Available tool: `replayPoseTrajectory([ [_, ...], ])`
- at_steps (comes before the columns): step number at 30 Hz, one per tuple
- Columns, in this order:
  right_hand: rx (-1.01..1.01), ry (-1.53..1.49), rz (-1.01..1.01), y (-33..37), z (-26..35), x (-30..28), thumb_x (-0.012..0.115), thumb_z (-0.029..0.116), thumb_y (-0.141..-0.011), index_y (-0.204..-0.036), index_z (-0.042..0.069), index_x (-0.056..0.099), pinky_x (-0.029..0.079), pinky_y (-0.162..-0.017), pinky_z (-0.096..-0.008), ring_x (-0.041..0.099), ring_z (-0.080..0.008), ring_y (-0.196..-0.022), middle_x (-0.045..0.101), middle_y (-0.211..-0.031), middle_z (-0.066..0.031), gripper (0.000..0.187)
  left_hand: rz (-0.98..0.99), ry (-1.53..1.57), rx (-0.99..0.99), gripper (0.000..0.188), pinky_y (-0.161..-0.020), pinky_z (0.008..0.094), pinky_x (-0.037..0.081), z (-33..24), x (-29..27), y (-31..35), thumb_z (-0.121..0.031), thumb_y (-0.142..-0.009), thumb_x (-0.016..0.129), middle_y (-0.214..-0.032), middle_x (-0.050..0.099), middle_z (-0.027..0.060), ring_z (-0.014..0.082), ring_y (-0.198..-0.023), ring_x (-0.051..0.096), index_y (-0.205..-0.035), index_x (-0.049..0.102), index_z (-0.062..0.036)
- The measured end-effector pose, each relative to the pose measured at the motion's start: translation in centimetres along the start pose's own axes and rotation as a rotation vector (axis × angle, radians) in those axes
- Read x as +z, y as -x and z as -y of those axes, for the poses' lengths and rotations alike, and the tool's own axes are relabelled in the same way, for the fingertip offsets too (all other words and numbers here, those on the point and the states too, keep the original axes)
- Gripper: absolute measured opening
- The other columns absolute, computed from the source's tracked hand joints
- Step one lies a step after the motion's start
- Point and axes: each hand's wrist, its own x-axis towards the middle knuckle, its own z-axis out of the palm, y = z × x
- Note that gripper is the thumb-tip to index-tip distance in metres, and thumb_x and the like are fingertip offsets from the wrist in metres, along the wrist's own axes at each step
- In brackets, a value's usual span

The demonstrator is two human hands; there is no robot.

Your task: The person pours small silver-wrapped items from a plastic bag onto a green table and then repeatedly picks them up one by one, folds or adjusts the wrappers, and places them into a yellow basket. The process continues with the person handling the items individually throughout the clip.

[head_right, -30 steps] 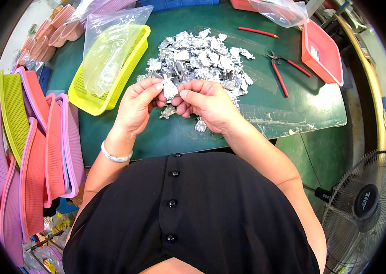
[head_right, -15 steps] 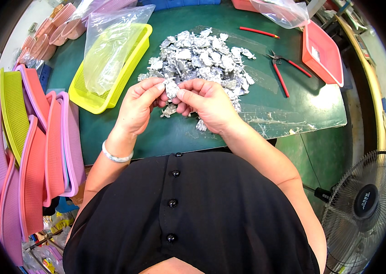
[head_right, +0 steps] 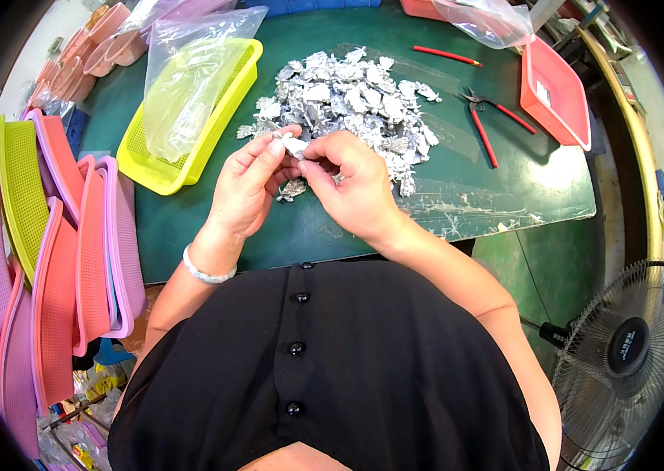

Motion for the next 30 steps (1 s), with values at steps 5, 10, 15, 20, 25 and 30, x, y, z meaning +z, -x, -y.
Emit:
replayPoseTrajectory([
  [5, -0.003, -0.07, -0.003, 0.1, -0.4, 0.1, 0.06, -0.004, -0.074, -0.087, 0.0, 0.056, 0.044, -0.057, -0.0229, 0.056, -0.0119, -0.068, 0.055, -0.078, -0.0062, 0.015, 0.038, 0.135, -0.057, 0.03, -0.077, 0.0294, 0.046, 0.0, -0.7, -0.3, -0.02, -0.091, 0.045, -0.092, 0.06, 0.0073, 0.0148, -0.083, 0.057, -0.111, 0.053, 0.0007],
  [10, 0.056, -0.067, -0.01, 0.2, -0.7, -0.3, 0.06, -0.004, -0.073, -0.089, 0.001, 0.055, 0.045, -0.058, -0.0239, 0.057, -0.0139, -0.068, 0.055, -0.077, -0.007, 0.017, 0.062, 0.144, -0.082, 0.03, -0.078, 0.0296, 0.046, 0.2, -1.3, -0.5, -0.021, -0.091, 0.045, -0.091, 0.06, 0.0071, 0.0149, -0.081, 0.056, -0.109, 0.054, 0.0005],
  [15, -0.036, 0.251, 0.014, 0.0, -0.9, -1.4, 0.06, -0.002, -0.071, -0.087, 0.002, 0.056, 0.045, -0.057, -0.0283, 0.057, -0.0211, -0.066, 0.056, -0.077, -0.0087, 0.016, 0.051, 0.151, -0.114, 0.028, -0.077, 0.0286, 0.047, -0.1, -1.7, -0.5, -0.02, -0.091, 0.045, -0.09, 0.06, 0.0068, 0.0144, -0.081, 0.056, -0.108, 0.055, 0.0008],
  [20, -0.137, 0.441, 0.017, -0.4, -1.2, -2.0, 0.061, 0.001, -0.069, -0.084, 0.003, 0.057, 0.046, -0.057, -0.0322, 0.057, -0.026, -0.068, 0.056, -0.077, -0.009, 0.016, 0.052, 0.171, -0.123, 0.028, -0.077, 0.0282, 0.047, -0.2, -2.1, -0.5, -0.019, -0.091, 0.044, -0.091, 0.059, 0.007, 0.0139, -0.082, 0.056, -0.107, 0.055, 0.0017],
  [25, -0.156, 0.501, -0.05, -1.2, -1.2, -2.8, 0.062, 0.001, -0.068, -0.083, 0.004, 0.058, 0.046, -0.058, -0.0328, 0.057, -0.0261, -0.069, 0.057, -0.077, -0.0083, 0.016, 0.09, 0.177, -0.127, 0.029, -0.077, 0.0281, 0.047, -0.1, -2.5, -0.7, -0.019, -0.091, 0.043, -0.092, 0.059, 0.0074, 0.0137, -0.082, 0.056, -0.107, 0.054, 0.0021],
  [30, -0.237, 0.725, -0.16, -2.7, -1.9, -4.2, 0.065, 0.007, -0.067, -0.091, 0.006, 0.058, 0.041, -0.074, -0.0364, 0.051, -0.0283, -0.087, 0.055, -0.094, -0.0089, 0.025, 0.081, 0.18, -0.166, 0.027, -0.074, 0.0266, 0.046, -0.1, -2.5, -0.7, -0.019, -0.091, 0.044, -0.092, 0.059, 0.0072, 0.0129, -0.08, 0.055, -0.104, 0.054, 0.001],
])
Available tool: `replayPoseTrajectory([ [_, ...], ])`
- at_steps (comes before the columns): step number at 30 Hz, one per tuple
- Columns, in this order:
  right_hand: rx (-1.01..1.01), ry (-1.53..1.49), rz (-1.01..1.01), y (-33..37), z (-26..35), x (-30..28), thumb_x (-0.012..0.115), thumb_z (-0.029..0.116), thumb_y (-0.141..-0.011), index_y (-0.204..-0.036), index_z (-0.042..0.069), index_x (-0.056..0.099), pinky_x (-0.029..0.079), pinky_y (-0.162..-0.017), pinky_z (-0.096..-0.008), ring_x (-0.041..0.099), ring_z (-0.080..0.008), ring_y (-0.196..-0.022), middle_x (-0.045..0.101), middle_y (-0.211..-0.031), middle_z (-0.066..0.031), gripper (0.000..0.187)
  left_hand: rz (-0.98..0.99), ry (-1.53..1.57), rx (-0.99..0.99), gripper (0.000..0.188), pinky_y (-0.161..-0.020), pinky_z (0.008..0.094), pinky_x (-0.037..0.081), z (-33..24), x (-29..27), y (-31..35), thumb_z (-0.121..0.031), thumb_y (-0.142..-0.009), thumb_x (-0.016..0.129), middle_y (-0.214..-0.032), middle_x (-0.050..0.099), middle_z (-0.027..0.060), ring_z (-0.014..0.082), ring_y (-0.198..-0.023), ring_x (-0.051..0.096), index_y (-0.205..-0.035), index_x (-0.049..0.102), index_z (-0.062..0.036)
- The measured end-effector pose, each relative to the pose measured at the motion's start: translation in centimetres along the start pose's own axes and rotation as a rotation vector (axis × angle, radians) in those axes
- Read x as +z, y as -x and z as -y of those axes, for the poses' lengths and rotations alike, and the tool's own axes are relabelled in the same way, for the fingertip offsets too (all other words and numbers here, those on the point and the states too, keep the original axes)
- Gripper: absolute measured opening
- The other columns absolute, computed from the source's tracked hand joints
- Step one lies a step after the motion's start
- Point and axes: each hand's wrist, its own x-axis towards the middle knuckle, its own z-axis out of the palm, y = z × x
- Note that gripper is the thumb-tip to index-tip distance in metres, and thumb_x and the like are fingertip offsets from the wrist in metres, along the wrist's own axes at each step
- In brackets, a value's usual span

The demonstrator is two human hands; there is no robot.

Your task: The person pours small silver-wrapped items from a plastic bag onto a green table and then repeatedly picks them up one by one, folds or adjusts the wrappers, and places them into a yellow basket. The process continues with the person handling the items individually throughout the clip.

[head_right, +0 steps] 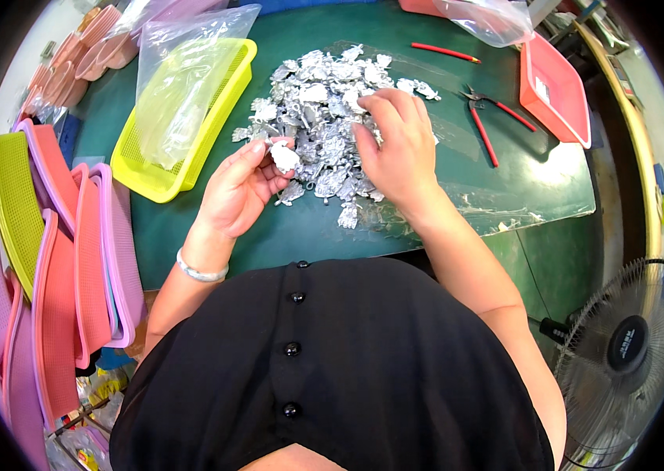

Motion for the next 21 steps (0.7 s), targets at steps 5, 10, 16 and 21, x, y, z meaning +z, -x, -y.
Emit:
replayPoseTrajectory([
  [5, 0.031, 0.098, 0.105, -0.6, -1.7, 0.9, 0.066, 0.017, -0.069, -0.09, 0.006, 0.061, 0.037, -0.078, -0.0367, 0.05, -0.026, -0.087, 0.056, -0.092, -0.0076, 0.025, 0.035, -0.072, -0.031, 0.021, -0.067, 0.0243, 0.047, 0.5, -0.5, -0.5, -0.02, -0.091, 0.044, -0.089, 0.059, 0.0093, 0.0128, -0.074, 0.056, -0.091, 0.054, -0.0024],
  [10, 0.011, 0.056, 0.092, -1.1, -2.5, 1.1, 0.064, 0.013, -0.07, -0.081, 0.006, 0.064, 0.039, -0.073, -0.0354, 0.051, -0.0243, -0.081, 0.058, -0.082, -0.006, 0.013, -0.085, -0.127, -0.085, 0.018, -0.061, 0.0246, 0.049, 0.2, 0.6, -0.2, -0.019, -0.09, 0.045, -0.084, 0.06, 0.011, 0.0148, -0.069, 0.059, -0.087, 0.053, -0.004],
  [16, 0.589, -0.753, 0.058, -1.4, -1.1, -0.1, 0.06, 0.009, -0.078, -0.084, 0.002, 0.062, 0.04, -0.055, -0.024, 0.054, -0.0144, -0.065, 0.059, -0.075, -0.0055, 0.01, -0.089, -0.166, -0.088, 0.016, -0.063, 0.0262, 0.05, 0.0, 2.0, 0.0, -0.014, -0.087, 0.048, -0.083, 0.06, 0.01, 0.0166, -0.071, 0.06, -0.097, 0.054, -0.0019],
  [21, 0.926, -1.435, 0.217, -1.0, 0.1, -0.9, 0.057, 0.01, -0.082, -0.089, 0.0, 0.056, 0.043, -0.054, -0.0223, 0.055, -0.0116, -0.061, 0.06, -0.074, -0.0079, 0.013, -0.034, -0.141, -0.087, 0.02, -0.062, 0.025, 0.05, -0.1, 3.1, -0.2, -0.013, -0.086, 0.052, -0.083, 0.06, 0.009, 0.0149, -0.072, 0.059, -0.102, 0.052, -0.0016],
])
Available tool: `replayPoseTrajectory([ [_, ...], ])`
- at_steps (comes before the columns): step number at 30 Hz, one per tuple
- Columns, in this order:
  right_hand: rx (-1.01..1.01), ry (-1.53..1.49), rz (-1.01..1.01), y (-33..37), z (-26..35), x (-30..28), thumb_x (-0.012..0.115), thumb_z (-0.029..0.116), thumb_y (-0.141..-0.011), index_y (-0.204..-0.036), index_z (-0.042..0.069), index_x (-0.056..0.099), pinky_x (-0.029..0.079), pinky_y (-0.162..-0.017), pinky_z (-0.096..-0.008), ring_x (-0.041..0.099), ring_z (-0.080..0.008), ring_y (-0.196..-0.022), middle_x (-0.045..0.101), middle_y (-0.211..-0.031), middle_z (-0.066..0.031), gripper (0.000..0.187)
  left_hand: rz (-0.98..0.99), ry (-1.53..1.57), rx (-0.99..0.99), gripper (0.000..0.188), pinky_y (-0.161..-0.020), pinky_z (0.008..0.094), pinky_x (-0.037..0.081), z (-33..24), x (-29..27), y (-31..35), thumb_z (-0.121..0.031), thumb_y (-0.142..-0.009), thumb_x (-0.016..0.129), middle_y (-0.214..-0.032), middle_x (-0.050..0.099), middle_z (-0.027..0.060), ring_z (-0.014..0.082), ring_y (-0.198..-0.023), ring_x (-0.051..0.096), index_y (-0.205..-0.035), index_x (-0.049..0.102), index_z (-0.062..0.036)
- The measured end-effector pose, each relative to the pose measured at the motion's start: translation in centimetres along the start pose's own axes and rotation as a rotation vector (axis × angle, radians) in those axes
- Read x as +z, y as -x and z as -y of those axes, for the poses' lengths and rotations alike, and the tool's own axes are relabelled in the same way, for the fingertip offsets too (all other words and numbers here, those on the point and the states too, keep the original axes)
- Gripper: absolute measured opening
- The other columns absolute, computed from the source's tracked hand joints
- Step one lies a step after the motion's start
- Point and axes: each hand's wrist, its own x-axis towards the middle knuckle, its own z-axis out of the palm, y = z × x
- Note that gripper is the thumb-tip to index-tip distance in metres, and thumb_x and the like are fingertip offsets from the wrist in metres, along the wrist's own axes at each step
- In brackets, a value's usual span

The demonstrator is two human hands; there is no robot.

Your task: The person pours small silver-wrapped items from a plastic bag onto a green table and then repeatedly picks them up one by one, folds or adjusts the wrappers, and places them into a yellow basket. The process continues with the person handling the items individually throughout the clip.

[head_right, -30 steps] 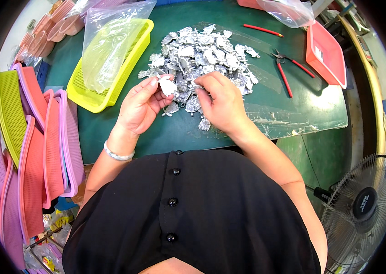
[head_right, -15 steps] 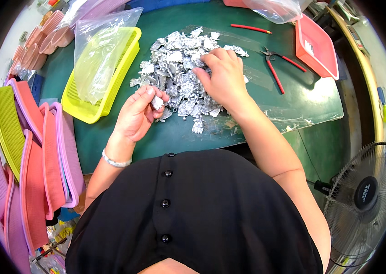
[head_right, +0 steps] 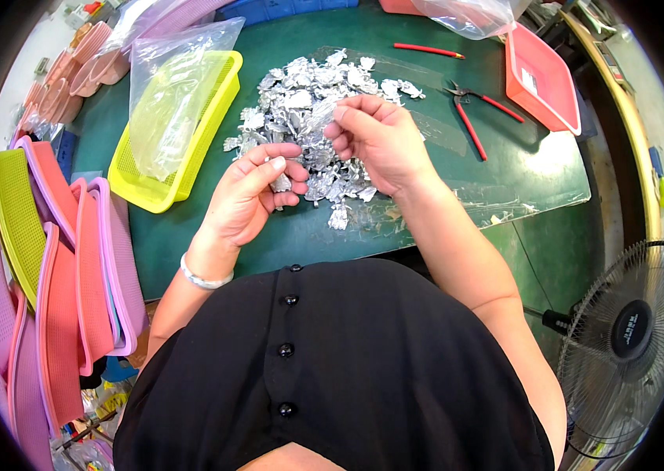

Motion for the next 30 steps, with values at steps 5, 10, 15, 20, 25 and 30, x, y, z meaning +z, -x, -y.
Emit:
replayPoseTrajectory([
  [5, 0.103, -0.104, 0.051, 1.2, -1.2, 1.3, 0.053, 0.008, -0.083, -0.092, 0.0, 0.051, 0.047, -0.056, -0.0249, 0.056, -0.0141, -0.062, 0.06, -0.077, -0.0113, 0.012, -0.024, 0.011, 0.098, 0.018, -0.057, 0.0223, 0.047, 0.1, 0.5, 0.2, -0.014, -0.085, 0.055, -0.08, 0.06, 0.0074, 0.0128, -0.069, 0.058, -0.098, 0.053, -0.0025],
  [10, 0.124, -0.102, 0.1, 1.8, -1.7, 1.8, 0.053, 0.007, -0.084, -0.094, -0.001, 0.051, 0.048, -0.058, -0.026, 0.058, -0.016, -0.065, 0.061, -0.079, -0.0124, 0.013, -0.114, -0.008, 0.141, 0.013, -0.053, 0.0207, 0.044, 0.1, -0.1, 0.2, -0.015, -0.086, 0.054, -0.074, 0.06, 0.0049, 0.011, -0.063, 0.056, -0.092, 0.056, -0.0037],
  [15, 0.15, -0.087, 0.156, 2.0, -2.0, 1.6, 0.05, 0.006, -0.085, -0.097, -0.001, 0.052, 0.049, -0.06, -0.0266, 0.059, -0.0167, -0.067, 0.061, -0.082, -0.013, 0.014, -0.124, -0.028, 0.153, 0.012, -0.051, 0.0198, 0.042, -0.1, -0.5, 0.1, -0.016, -0.086, 0.052, -0.071, 0.06, 0.0037, 0.0098, -0.059, 0.055, -0.086, 0.057, -0.0047],
  [20, 0.155, -0.084, 0.164, 2.2, -2.0, 1.5, 0.048, 0.006, -0.086, -0.098, -0.001, 0.052, 0.05, -0.062, -0.027, 0.059, -0.0167, -0.067, 0.061, -0.082, -0.0129, 0.015, -0.155, -0.07, 0.152, 0.014, -0.049, 0.0192, 0.041, -0.2, -0.6, 0.1, -0.018, -0.086, 0.053, -0.069, 0.059, 0.0031, 0.0089, -0.056, 0.054, -0.081, 0.057, -0.0052],
  [25, 0.154, -0.085, 0.162, 2.2, -2.0, 1.4, 0.048, 0.007, -0.087, -0.099, -0.002, 0.052, 0.049, -0.061, -0.0268, 0.058, -0.0164, -0.067, 0.061, -0.082, -0.013, 0.016, -0.156, -0.095, 0.144, 0.014, -0.049, 0.019, 0.04, -0.3, -0.8, 0.1, -0.018, -0.086, 0.053, -0.067, 0.059, 0.0024, 0.0083, -0.055, 0.053, -0.079, 0.056, -0.0057],
  [30, 0.156, -0.079, 0.165, 2.3, -2.0, 1.3, 0.048, 0.008, -0.087, -0.1, -0.003, 0.051, 0.049, -0.061, -0.0266, 0.058, -0.0161, -0.066, 0.061, -0.082, -0.0132, 0.017, -0.156, -0.133, 0.146, 0.014, -0.049, 0.0186, 0.039, -0.4, -0.7, 0.1, -0.017, -0.085, 0.053, -0.067, 0.058, 0.0021, 0.0077, -0.055, 0.052, -0.079, 0.057, -0.0059],
])
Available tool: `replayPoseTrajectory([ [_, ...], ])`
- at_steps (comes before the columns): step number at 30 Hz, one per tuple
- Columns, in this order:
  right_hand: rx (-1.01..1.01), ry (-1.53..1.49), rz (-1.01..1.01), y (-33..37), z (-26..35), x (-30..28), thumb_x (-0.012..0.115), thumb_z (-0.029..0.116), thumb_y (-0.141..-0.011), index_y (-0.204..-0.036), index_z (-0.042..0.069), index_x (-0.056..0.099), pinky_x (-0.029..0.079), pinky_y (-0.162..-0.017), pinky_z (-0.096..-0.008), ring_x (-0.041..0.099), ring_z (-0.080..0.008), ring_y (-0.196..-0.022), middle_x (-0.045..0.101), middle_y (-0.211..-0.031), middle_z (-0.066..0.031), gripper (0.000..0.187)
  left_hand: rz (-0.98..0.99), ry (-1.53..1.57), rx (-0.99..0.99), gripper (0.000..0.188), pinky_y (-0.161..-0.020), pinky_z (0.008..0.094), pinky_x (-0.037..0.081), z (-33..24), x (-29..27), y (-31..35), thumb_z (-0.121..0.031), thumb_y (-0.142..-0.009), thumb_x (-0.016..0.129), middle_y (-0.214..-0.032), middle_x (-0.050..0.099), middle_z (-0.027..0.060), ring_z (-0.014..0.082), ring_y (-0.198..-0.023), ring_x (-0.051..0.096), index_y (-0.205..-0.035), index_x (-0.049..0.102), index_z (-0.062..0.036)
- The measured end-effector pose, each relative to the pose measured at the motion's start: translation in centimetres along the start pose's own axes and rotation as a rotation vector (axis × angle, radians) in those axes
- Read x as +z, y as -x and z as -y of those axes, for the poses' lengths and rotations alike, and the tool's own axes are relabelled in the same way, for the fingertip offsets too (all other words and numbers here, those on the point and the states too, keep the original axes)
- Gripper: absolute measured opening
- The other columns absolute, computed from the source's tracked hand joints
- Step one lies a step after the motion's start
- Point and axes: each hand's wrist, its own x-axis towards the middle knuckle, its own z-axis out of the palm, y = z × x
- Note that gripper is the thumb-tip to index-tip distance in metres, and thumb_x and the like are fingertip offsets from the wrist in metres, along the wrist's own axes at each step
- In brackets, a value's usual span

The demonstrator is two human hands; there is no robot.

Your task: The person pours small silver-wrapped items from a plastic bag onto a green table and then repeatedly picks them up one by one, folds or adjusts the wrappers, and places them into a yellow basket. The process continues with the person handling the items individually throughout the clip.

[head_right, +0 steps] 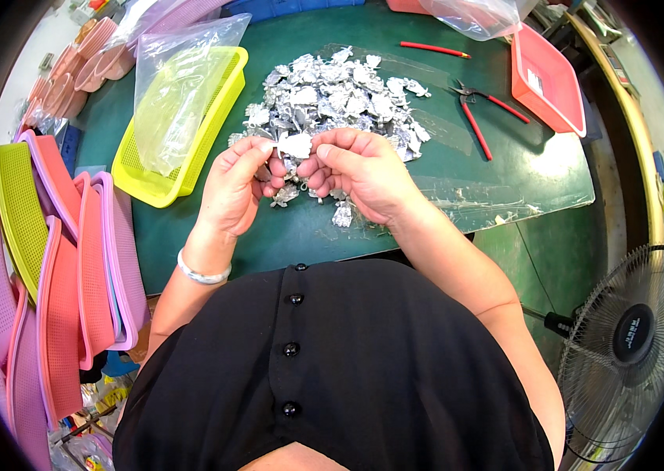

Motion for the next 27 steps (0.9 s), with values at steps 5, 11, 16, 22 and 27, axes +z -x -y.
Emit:
replayPoseTrajectory([
  [5, 0.01, 0.003, -0.011, 0.0, 0.0, 0.0, 0.049, 0.008, -0.087, -0.099, -0.003, 0.053, 0.049, -0.06, -0.026, 0.058, -0.0155, -0.065, 0.062, -0.082, -0.0132, 0.017, -0.009, -0.024, 0.017, 0.011, -0.049, 0.0186, 0.039, 0.2, -0.1, -0.1, -0.015, -0.085, 0.053, -0.068, 0.059, 0.0022, 0.0073, -0.056, 0.052, -0.082, 0.058, -0.005],
  [11, -0.015, 0.025, -0.052, -0.1, -0.6, 0.3, 0.055, 0.004, -0.083, -0.098, -0.003, 0.054, 0.048, -0.059, -0.0244, 0.058, -0.0133, -0.066, 0.061, -0.081, -0.0104, 0.016, -0.01, -0.001, 0.049, 0.015, -0.054, 0.0196, 0.043, 0.3, 0.2, 0.2, -0.011, -0.086, 0.051, -0.073, 0.059, 0.0025, 0.0079, -0.06, 0.054, -0.095, 0.059, -0.0034],
  [16, -0.1, 0.117, -0.097, -0.1, -1.5, 0.8, 0.058, 0.0, -0.079, -0.096, -0.003, 0.054, 0.047, -0.059, -0.0226, 0.057, -0.0112, -0.067, 0.059, -0.08, -0.0074, 0.018, 0.017, 0.115, 0.034, 0.019, -0.058, 0.022, 0.046, 0.4, 0.3, 0.5, -0.01, -0.086, 0.05, -0.079, 0.059, 0.0039, 0.0089, -0.066, 0.055, -0.101, 0.059, -0.0029],
  [22, -0.082, 0.148, -0.086, 0.0, -1.6, 1.7, 0.055, -0.001, -0.079, -0.095, -0.005, 0.054, 0.047, -0.059, -0.0219, 0.057, -0.0116, -0.067, 0.059, -0.081, -0.0077, 0.016, 0.022, 0.178, -0.006, 0.019, -0.059, 0.0229, 0.047, 0.3, -0.2, 0.5, -0.01, -0.085, 0.05, -0.079, 0.059, 0.0039, 0.0092, -0.066, 0.054, -0.1, 0.06, -0.0025],
  [27, -0.067, 0.171, -0.046, 0.0, -1.7, 1.3, 0.05, 0.001, -0.084, -0.099, -0.005, 0.052, 0.048, -0.063, -0.0265, 0.059, -0.0155, -0.071, 0.059, -0.082, -0.0106, 0.017, 0.011, 0.14, -0.006, 0.021, -0.059, 0.0216, 0.047, 0.5, -0.6, 0.4, -0.011, -0.086, 0.049, -0.079, 0.06, 0.0034, 0.0085, -0.067, 0.055, -0.102, 0.059, -0.0023],
])
